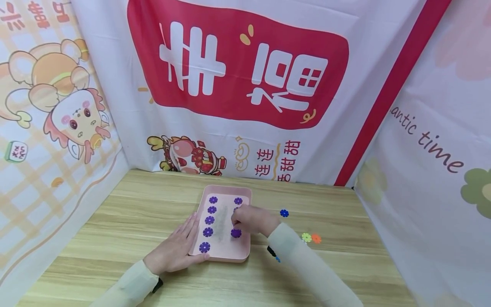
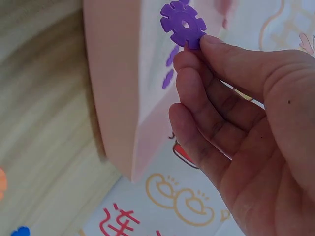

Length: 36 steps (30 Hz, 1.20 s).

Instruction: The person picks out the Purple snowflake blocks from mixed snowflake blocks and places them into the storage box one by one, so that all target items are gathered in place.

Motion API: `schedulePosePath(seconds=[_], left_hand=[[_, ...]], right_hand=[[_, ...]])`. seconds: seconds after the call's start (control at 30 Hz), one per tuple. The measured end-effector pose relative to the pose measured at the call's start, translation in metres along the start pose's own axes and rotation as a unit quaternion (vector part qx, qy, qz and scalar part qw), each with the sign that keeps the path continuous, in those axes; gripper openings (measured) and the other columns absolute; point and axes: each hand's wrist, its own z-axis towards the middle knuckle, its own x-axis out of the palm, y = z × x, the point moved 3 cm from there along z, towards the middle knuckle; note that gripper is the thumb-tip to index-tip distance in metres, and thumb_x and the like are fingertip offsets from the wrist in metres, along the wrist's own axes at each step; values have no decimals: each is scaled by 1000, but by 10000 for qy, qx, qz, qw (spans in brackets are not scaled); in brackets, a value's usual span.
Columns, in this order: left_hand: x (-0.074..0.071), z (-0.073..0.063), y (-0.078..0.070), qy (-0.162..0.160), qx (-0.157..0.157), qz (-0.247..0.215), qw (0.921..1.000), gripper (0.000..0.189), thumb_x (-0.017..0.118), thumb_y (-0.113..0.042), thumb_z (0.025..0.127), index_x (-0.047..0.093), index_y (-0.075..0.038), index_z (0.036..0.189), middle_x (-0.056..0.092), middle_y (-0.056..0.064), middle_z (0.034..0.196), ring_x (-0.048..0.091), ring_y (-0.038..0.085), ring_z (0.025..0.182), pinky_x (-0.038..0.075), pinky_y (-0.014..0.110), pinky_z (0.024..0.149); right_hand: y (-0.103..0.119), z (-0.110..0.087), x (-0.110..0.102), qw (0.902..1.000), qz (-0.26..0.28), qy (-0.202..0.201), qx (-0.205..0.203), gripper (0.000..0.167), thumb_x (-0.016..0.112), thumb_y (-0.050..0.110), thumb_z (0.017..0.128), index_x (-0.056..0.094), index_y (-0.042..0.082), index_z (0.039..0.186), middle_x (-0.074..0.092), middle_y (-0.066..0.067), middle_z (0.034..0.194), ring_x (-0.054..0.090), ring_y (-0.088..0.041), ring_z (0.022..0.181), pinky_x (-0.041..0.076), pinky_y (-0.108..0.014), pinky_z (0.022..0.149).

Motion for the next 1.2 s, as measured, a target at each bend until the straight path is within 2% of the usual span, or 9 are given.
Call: schedulePosePath(seconds=[0.2,0.4,0.87,1.03,1.2], left_hand=[[1,-1,1,-13,0,-10,10000,118,58,-76,94,13,7,166,8,25,177,15,43,164,23,58,133],[1,0,2,29,-61,-14,10000,118,57,-76,94,12,5,167,6,23,177,13,42,165,22,57,134],[-4,1,1,26,23,-33,10000,117,57,-75,95,13,8,166,8,26,176,15,43,164,23,58,133],[-4,1,3,34,28,-68,10000,117,57,-75,96,12,8,166,6,26,176,14,44,164,22,58,133],[-6,1,6,93,-13,-125,9999,117,57,-74,96,9,6,166,4,24,177,11,42,165,20,58,134]], right_hand=[[3,-2,17,9998,12,79,-178,12,71,15,102,80,18,94,75,6,88,61,-1,73,56,-13,70],[4,-4,28,9998,127,63,-166,11,72,18,101,82,19,96,77,9,92,65,3,78,57,-12,74],[7,-1,39,9997,212,130,-58,13,72,21,102,84,21,97,77,10,86,62,3,69,55,-11,68],[7,-2,34,9994,342,-60,-85,11,74,23,101,84,20,104,79,9,92,67,4,76,58,-11,73],[3,-9,19,9985,411,-366,-78,14,73,18,101,83,15,111,80,4,105,73,-4,94,61,-17,84]])
